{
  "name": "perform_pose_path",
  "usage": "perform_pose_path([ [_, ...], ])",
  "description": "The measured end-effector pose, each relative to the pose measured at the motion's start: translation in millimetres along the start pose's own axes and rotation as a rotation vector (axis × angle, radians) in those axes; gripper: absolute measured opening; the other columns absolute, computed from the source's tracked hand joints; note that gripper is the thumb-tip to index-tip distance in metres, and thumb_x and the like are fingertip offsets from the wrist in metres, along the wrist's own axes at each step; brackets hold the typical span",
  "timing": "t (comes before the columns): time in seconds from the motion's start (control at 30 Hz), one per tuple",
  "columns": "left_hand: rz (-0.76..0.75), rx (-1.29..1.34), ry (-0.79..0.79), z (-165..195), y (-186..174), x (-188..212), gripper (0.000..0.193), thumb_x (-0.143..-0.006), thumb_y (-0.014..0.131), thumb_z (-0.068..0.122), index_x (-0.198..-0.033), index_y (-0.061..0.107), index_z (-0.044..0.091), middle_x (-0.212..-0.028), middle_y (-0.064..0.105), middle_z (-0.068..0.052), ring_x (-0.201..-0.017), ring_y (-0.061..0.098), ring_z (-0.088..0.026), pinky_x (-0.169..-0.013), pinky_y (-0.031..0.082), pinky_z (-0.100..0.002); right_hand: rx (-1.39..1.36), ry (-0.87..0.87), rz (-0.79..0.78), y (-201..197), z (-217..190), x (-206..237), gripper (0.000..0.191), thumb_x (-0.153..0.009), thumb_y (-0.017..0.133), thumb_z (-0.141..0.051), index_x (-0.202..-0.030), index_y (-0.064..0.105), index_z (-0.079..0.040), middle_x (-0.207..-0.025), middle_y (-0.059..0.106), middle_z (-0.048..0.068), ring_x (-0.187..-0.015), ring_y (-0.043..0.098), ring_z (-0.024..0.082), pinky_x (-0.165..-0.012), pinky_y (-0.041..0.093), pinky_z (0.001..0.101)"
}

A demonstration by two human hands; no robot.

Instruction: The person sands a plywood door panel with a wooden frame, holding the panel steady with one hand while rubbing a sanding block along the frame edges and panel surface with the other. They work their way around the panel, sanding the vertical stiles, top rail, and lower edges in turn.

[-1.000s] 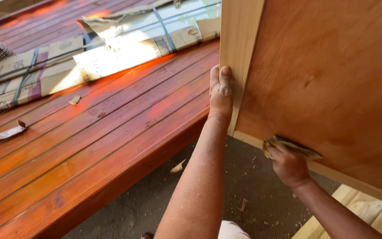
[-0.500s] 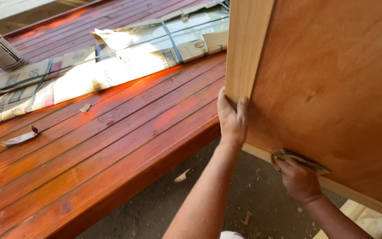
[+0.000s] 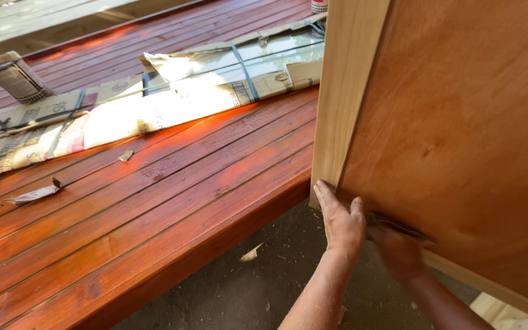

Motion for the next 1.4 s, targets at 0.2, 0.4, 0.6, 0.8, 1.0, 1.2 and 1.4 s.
perform_pose_path([
  [0.2, -0.032, 0.002, -0.004, -13.1, -6.1, 21.6, 0.075, -0.092, 0.055, 0.000, -0.160, 0.023, 0.005, -0.168, 0.022, -0.019, -0.157, 0.021, -0.035, -0.125, 0.021, -0.040, 0.045, -0.036, 0.099, -10.7, 13.2, 23.1, 0.041, -0.080, 0.068, -0.012, -0.118, 0.072, -0.027, -0.113, 0.075, 0.001, -0.089, 0.075, 0.026, -0.075, 0.061, 0.0396],
  [0.4, -0.044, -0.141, -0.075, -21.8, -9.2, 35.9, 0.066, -0.093, 0.051, -0.001, -0.156, 0.035, 0.006, -0.168, 0.025, -0.018, -0.157, 0.020, -0.034, -0.126, 0.019, -0.043, 0.001, -0.016, -0.106, 27.3, -41.6, -42.5, 0.020, -0.095, 0.060, -0.033, -0.110, 0.072, -0.025, -0.106, 0.074, 0.003, -0.092, 0.074, 0.028, -0.076, 0.059, 0.0450],
  [0.6, -0.011, -0.063, -0.374, -33.4, -5.5, 55.3, 0.062, -0.095, 0.052, 0.005, -0.154, 0.033, 0.009, -0.168, 0.018, -0.015, -0.157, 0.015, -0.030, -0.127, 0.015, -0.040, 0.041, -0.054, -0.037, 6.2, 4.0, 1.7, 0.045, -0.081, 0.068, -0.020, -0.126, 0.069, -0.026, -0.118, 0.073, 0.007, -0.081, 0.075, 0.030, -0.068, 0.061, 0.0425],
  [0.8, -0.051, -0.179, -0.363, -47.6, -22.9, 57.4, 0.051, -0.099, 0.047, 0.008, -0.149, 0.041, 0.011, -0.167, 0.021, -0.012, -0.156, 0.018, -0.028, -0.126, 0.019, -0.040, 0.111, -0.089, 0.002, -17.4, 18.4, 29.3, 0.056, -0.081, 0.065, -0.005, -0.133, 0.065, -0.025, -0.112, 0.075, 0.000, -0.074, 0.077, 0.022, -0.068, 0.064, 0.0344],
  [1.0, 0.084, -0.185, -0.182, -42.1, -37.4, 54.3, 0.045, -0.096, 0.052, 0.007, -0.141, 0.052, 0.007, -0.163, 0.033, -0.016, -0.152, 0.027, -0.033, -0.123, 0.025, -0.043, 0.143, -0.122, -0.051, 20.6, -58.5, -42.7, 0.025, -0.088, 0.067, -0.034, -0.111, 0.071, -0.024, -0.107, 0.075, 0.002, -0.089, 0.076, 0.025, -0.076, 0.063, 0.0399],
  [1.2, 0.063, -0.212, -0.065, -26.9, -35.0, 57.5, 0.042, -0.096, 0.053, 0.006, -0.138, 0.055, 0.004, -0.161, 0.035, -0.017, -0.151, 0.029, -0.035, -0.120, 0.027, -0.044, 0.149, -0.007, -0.168, -1.3, 4.3, 6.6, 0.061, -0.088, 0.063, -0.011, -0.142, 0.061, -0.038, -0.138, 0.065, -0.004, -0.075, 0.076, 0.023, -0.065, 0.063, 0.0384],
  [1.4, -0.014, -0.213, -0.035, -14.9, -14.6, 68.2, 0.041, -0.096, 0.052, 0.004, -0.136, 0.057, 0.004, -0.161, 0.036, -0.016, -0.150, 0.029, -0.035, -0.120, 0.027, -0.044, 0.226, -0.076, -0.019, -68.6, 103.3, 107.9, 0.062, -0.084, 0.064, -0.013, -0.140, 0.057, -0.038, -0.133, 0.068, -0.006, -0.070, 0.076, 0.018, -0.062, 0.065, 0.0333],
])
Point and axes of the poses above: each hand's wrist, its own x-axis away from the middle knuckle, its own y-axis out of the palm, z = x × y, the point moved 5 cm from there along -x, towards the middle knuckle
